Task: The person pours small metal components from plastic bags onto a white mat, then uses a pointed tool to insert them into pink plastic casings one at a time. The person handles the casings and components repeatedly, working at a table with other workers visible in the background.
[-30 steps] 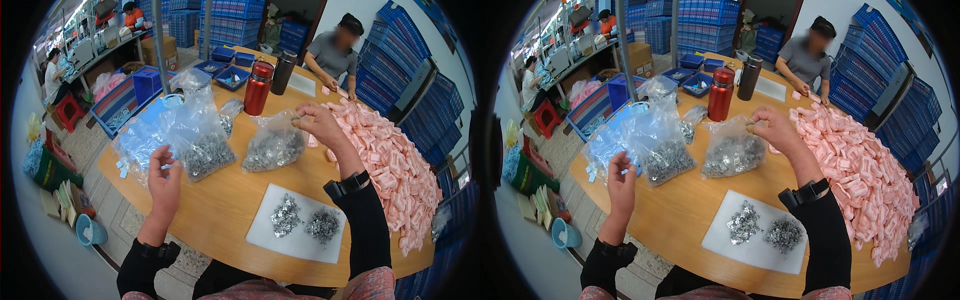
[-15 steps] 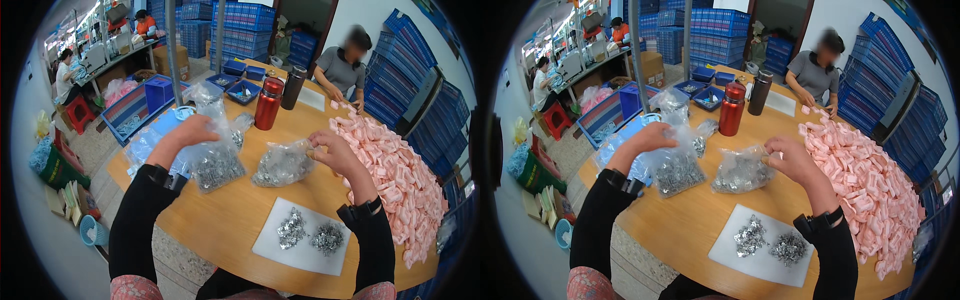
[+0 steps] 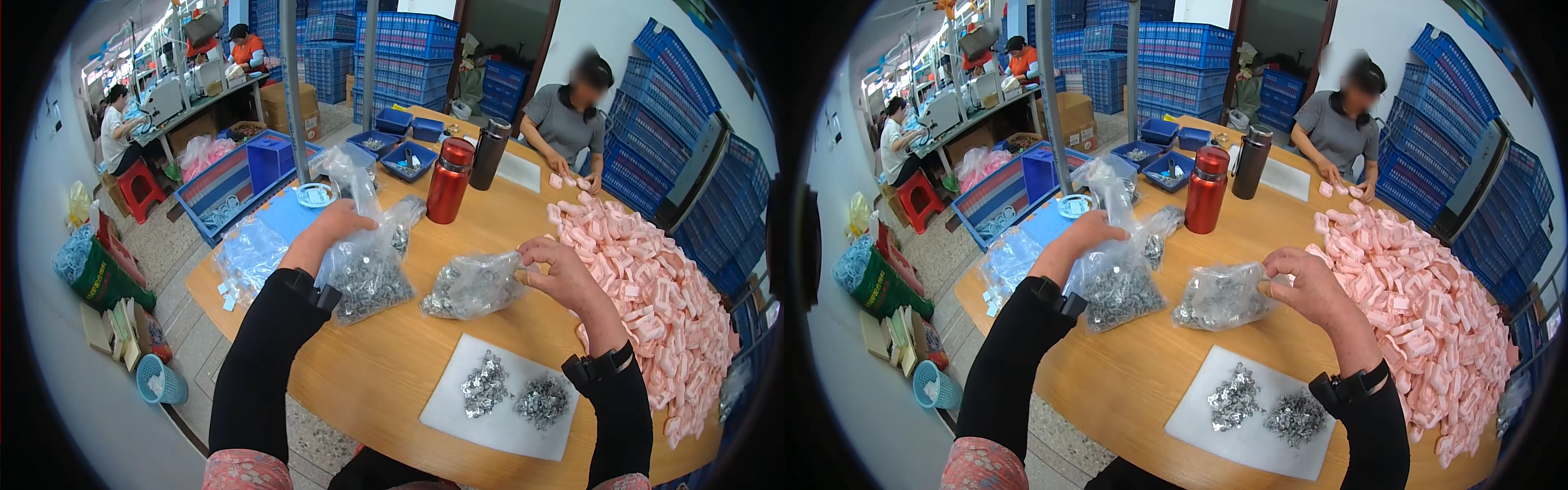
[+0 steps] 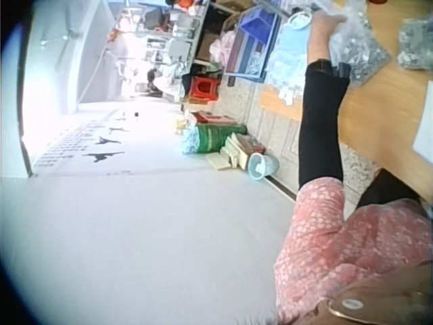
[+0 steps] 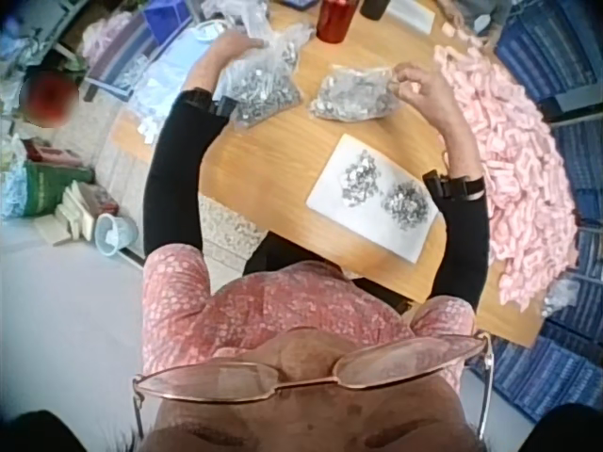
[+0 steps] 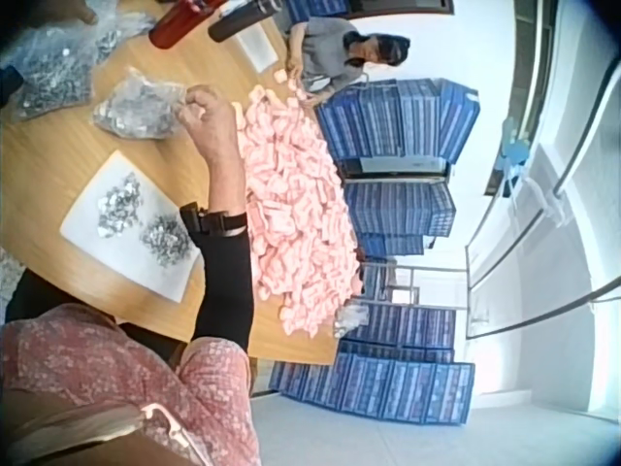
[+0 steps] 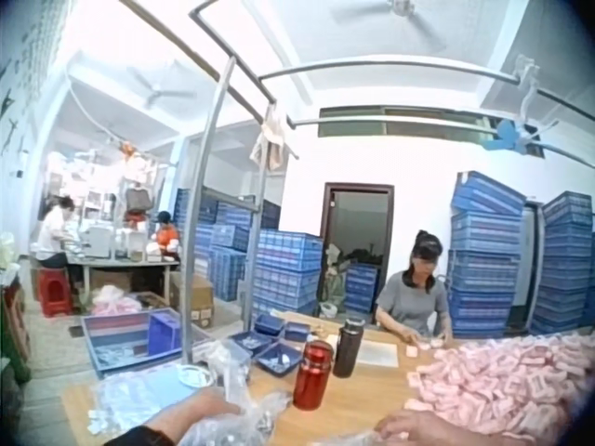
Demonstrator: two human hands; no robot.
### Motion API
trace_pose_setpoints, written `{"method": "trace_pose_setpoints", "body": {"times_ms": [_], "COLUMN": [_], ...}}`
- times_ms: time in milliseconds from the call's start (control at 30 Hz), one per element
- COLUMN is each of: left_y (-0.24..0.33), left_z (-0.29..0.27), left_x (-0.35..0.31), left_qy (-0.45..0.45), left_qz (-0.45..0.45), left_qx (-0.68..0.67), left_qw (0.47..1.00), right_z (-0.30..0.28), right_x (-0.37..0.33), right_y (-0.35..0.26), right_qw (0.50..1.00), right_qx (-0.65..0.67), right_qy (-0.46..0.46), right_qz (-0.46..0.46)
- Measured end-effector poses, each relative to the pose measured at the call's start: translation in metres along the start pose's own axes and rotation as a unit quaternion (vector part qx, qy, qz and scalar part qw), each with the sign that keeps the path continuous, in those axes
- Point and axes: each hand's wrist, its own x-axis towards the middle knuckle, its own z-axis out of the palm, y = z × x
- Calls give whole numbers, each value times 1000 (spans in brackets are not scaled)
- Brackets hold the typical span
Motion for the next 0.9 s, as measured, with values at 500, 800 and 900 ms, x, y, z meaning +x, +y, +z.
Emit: {"method": "trace_pose_setpoints", "body": {"times_ms": [500, 800, 900], "left_y": [-79, -28, -69], "left_z": [-15, -62, -80], "left_x": [-51, -106, -110], "left_qy": [134, 169, 211], "left_qz": [-132, -133, -33], "left_qx": [-437, -28, 87], "left_qw": [880, 976, 973], "right_z": [8, 20, 16], "right_x": [7, 19, 21], "right_y": [-9, -7, -8], "right_qw": [996, 996, 997], "right_qx": [-83, -76, -61], "right_qy": [18, 43, 41], "right_qz": [3, -8, 13]}}
